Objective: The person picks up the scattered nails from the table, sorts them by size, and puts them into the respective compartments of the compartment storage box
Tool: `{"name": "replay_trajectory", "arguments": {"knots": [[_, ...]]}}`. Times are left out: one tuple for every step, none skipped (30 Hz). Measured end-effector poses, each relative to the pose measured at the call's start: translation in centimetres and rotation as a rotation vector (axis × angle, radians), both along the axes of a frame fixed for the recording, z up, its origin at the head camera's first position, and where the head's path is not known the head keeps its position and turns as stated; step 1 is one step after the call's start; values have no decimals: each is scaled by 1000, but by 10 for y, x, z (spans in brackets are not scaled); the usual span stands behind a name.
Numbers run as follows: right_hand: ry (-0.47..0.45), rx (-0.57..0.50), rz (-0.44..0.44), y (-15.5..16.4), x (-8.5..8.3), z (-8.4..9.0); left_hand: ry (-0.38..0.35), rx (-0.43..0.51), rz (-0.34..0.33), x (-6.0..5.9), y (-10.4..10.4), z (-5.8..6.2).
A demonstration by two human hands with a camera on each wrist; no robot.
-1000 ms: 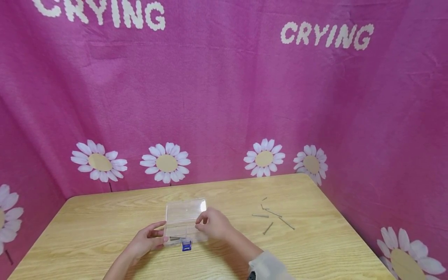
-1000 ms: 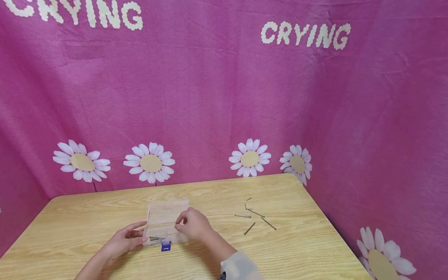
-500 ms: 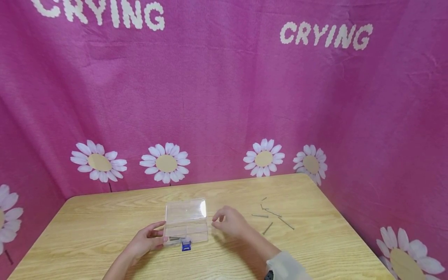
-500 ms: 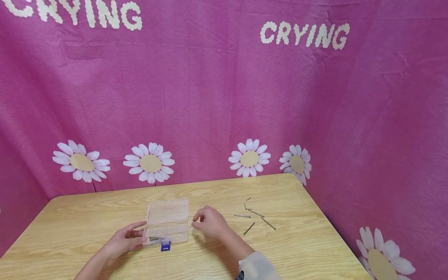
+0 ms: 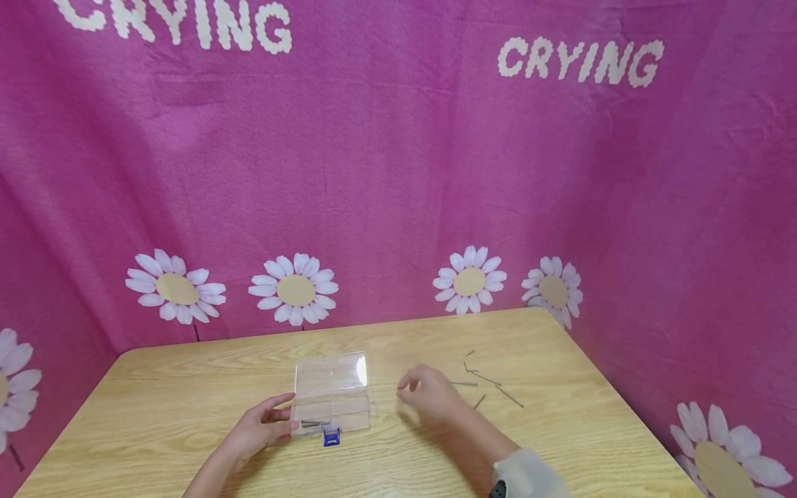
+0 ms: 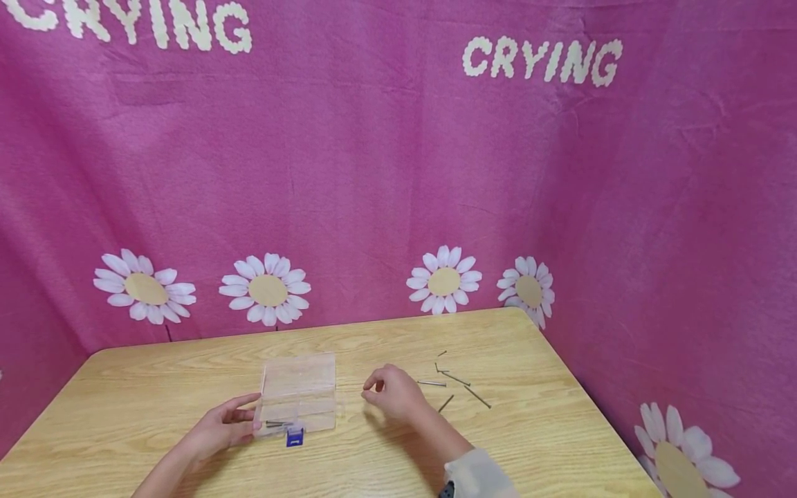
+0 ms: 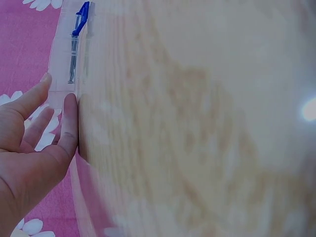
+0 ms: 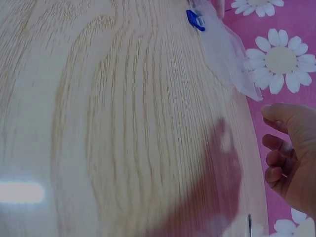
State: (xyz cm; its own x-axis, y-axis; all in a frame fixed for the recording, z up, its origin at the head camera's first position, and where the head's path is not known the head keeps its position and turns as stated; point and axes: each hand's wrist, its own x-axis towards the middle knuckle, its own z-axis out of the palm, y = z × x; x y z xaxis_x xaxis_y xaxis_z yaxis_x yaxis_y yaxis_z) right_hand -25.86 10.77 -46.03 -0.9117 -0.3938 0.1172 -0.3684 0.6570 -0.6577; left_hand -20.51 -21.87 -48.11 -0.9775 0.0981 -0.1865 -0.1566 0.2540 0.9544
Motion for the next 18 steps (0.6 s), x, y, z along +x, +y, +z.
{"name": "replay_trajectory", "arguments": {"knots": [[4, -1, 1, 3, 0, 0, 0, -1, 0, 0, 0, 0], [11, 4, -1, 5, -1, 0, 0, 1, 0, 0, 0, 0], [12, 4, -7, 9, -1, 1, 0, 2, 1, 0, 0, 0], [14, 3, -16, 12, -1, 2, -1, 3, 1, 0, 0, 0], [15, 2, -25, 15, 0, 3, -2, 2, 3, 0, 0, 0], [13, 5, -36, 19, 0, 3, -2, 3, 3, 0, 0, 0], [10, 3, -48, 23, 0, 5, -2, 4, 2, 0, 0, -1], [9, 4, -60, 27, 0, 6, -1, 4, 2, -1, 0, -1], [10, 2, -70, 31, 0, 7, -2, 3, 3, -1, 0, -1], [8, 3, -80, 35, -1, 7, -2, 3, 2, -1, 0, -1], [15, 7, -89, 39, -1, 8, -1, 3, 1, -1, 0, -1], [17, 9, -97, 44, -2, 9, -1, 4, -1, -1, 0, -1], [17, 5, -105, 49, -2, 9, -1, 3, -3, -1, 0, -1], [23, 6, -116, 54, -3, 9, -1, 2, -5, -1, 0, 0], [27, 4, -121, 59, -3, 9, -2, 4, -8, -1, 0, 0], [25, 1, -130, 65, -4, 9, -1, 6, -12, 0, 0, 0], [28, 2, -137, 70, -4, 9, -2, 8, -13, 0, 0, 1], [22, -1, -143, 76, -4, 8, -2, 10, -14, 0, -1, 1]]}}
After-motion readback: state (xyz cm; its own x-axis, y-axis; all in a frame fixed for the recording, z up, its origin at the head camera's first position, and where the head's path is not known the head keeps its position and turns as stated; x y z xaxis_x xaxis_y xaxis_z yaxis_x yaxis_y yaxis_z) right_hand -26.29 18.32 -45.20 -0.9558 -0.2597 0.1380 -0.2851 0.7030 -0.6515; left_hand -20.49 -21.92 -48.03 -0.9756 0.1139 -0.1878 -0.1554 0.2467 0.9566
